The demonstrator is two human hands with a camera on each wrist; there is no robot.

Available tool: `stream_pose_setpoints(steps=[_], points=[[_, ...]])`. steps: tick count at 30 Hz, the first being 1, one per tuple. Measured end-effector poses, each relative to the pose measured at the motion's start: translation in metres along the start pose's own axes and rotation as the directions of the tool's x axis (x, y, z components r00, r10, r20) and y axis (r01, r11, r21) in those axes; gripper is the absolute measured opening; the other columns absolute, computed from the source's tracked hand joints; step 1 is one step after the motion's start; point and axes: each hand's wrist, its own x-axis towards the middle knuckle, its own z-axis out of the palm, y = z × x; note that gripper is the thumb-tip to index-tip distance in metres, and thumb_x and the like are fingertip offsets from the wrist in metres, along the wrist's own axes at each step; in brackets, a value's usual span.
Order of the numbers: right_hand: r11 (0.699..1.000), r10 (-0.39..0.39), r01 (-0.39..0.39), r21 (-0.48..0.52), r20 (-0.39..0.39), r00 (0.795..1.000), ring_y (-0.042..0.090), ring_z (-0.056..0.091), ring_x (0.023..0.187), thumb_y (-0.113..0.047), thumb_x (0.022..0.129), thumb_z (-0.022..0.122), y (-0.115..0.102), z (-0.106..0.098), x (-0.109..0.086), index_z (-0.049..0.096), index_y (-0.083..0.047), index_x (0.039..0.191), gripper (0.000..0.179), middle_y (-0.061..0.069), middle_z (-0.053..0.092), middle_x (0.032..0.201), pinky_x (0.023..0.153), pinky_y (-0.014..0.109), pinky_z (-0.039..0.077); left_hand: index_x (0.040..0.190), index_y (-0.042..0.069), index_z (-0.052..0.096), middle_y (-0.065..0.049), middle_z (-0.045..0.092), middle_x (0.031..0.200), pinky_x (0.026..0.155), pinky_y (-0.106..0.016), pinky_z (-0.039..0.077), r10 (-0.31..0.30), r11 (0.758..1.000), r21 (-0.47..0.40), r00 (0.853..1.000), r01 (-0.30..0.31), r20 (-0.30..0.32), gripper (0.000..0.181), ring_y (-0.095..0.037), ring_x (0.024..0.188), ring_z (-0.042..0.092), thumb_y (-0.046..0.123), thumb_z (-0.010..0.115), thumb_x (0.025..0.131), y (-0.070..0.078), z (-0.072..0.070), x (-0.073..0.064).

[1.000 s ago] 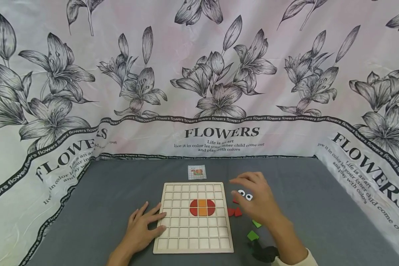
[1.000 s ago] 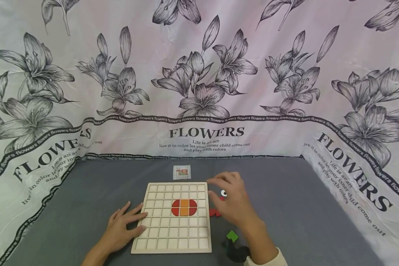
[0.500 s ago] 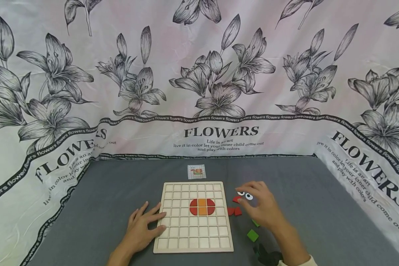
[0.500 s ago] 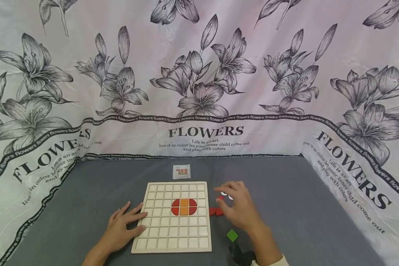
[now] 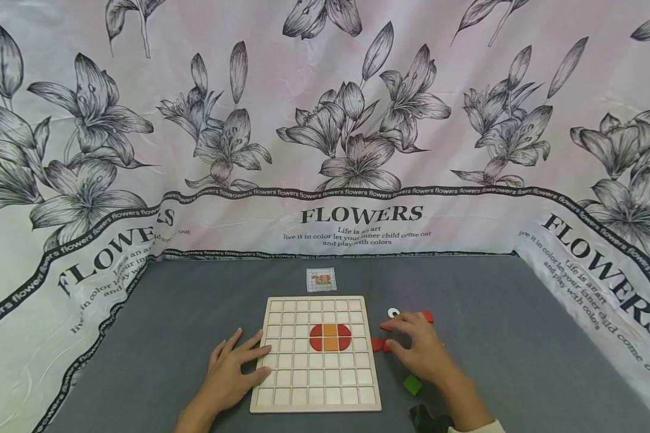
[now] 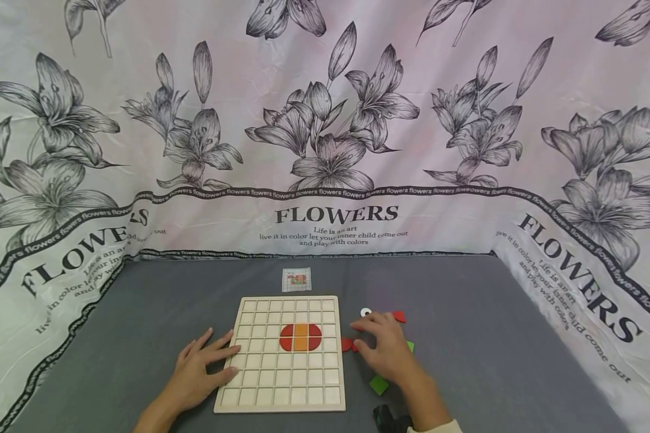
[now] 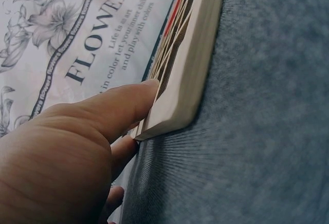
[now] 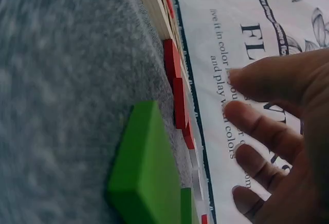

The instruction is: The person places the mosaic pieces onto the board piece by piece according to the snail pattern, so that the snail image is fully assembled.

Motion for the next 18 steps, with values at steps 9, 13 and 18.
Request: stream_pose_setpoints(steps=[9,13,18], points=[[1.0,-0.012,0.013,-0.017,0.045,0.999,0.017,0.049,0.09,0.002,0.067,0.082,0.007,0.011,-0.006,0.074,-0.013,0.098,0.035,-0.001,0.065,0.1,0.077,0.047,0.042,0.122,0.022,0.071,0.0,0.047,0.144,0.109,-0.06,0.003,0.0,1.0,0.011,1.0,0.0,0.005,0.042,-0.038,0.141,0.018,0.039,0.075,0.084,-0.001,0.0,0.001],[0.998,0.05,-0.047,-0.035,0.085,0.995,0.016,0.047,0.087,-0.006,0.071,0.084,0.006,0.012,-0.007,0.075,-0.016,0.098,0.03,-0.004,0.064,0.099,0.075,0.046,0.04,0.121,0.022,0.071,0.0,0.047,0.144,0.109,-0.06,0.003,-0.003,1.0,0.005,1.0,0.003,0.002,0.041,-0.038,0.141,0.018,0.038,0.075,0.083,-0.002,0.001,0.001],[0.987,0.144,-0.131,-0.09,0.148,0.978,0.013,0.045,0.083,-0.027,0.076,0.083,0.005,0.008,-0.007,0.073,-0.022,0.093,0.02,-0.012,0.06,0.092,0.073,0.044,0.04,0.122,0.022,0.071,0.001,0.045,0.145,0.11,-0.058,0.001,-0.021,1.0,0.01,1.0,0.021,0.006,0.041,-0.036,0.142,0.016,0.034,0.076,0.083,-0.003,0.002,0.002]])
